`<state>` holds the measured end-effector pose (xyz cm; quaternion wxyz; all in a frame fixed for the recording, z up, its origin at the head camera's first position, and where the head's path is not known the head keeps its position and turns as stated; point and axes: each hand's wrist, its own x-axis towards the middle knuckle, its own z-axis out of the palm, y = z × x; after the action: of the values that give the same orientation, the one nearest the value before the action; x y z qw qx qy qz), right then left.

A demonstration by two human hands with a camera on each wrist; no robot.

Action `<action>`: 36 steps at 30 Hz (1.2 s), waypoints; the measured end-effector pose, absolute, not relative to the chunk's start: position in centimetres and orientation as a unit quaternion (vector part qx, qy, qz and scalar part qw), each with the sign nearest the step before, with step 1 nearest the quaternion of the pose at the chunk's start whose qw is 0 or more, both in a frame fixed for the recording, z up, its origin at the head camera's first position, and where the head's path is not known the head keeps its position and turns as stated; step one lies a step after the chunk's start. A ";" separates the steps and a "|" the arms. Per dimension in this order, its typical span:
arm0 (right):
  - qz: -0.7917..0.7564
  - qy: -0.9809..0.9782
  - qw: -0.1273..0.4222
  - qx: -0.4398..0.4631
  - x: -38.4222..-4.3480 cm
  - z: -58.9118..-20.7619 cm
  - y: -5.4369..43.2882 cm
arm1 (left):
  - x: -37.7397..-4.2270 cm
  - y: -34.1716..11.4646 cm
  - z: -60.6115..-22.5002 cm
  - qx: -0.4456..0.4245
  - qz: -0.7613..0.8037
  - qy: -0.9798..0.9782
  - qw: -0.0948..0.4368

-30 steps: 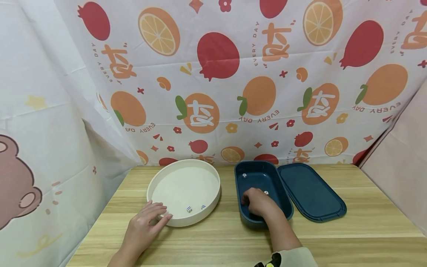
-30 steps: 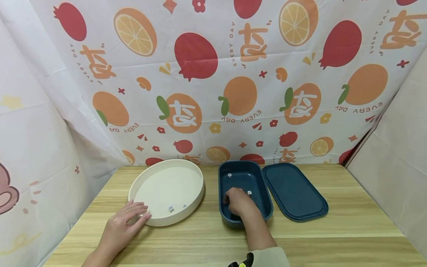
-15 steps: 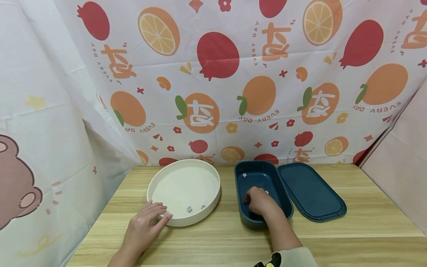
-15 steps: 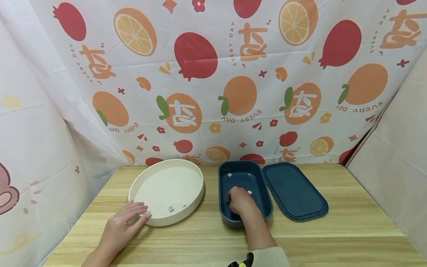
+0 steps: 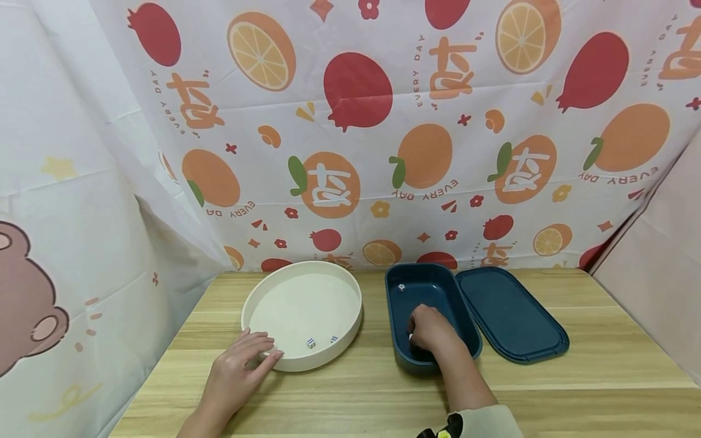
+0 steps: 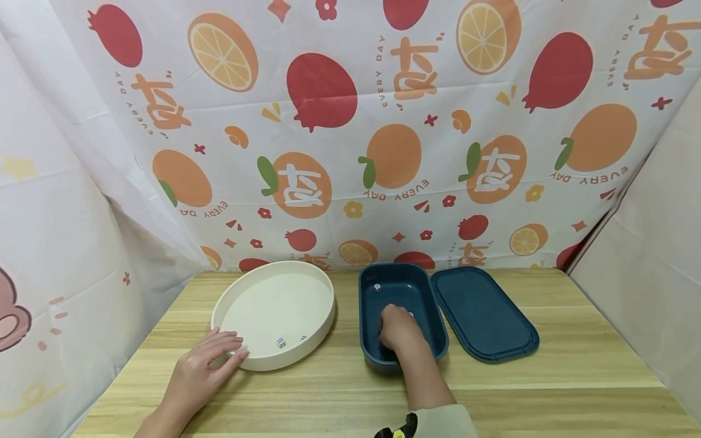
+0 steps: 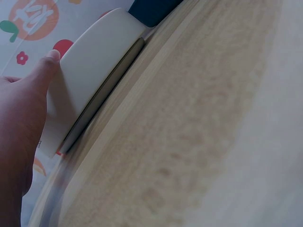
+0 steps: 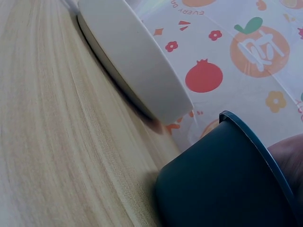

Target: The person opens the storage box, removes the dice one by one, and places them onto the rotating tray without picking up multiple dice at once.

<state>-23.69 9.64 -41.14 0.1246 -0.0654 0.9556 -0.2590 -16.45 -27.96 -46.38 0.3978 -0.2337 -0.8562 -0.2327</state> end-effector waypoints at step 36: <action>-0.353 0.934 -0.021 -0.044 -24.1 -40.0 8.9 | -16.5 -28.2 -46.4 -0.237 -0.232 -0.857 0.394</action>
<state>-24.13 8.88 -39.97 -0.0215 -0.0443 0.9343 -0.3531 -16.53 -28.18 -46.42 0.3941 -0.2366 -0.8573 -0.2317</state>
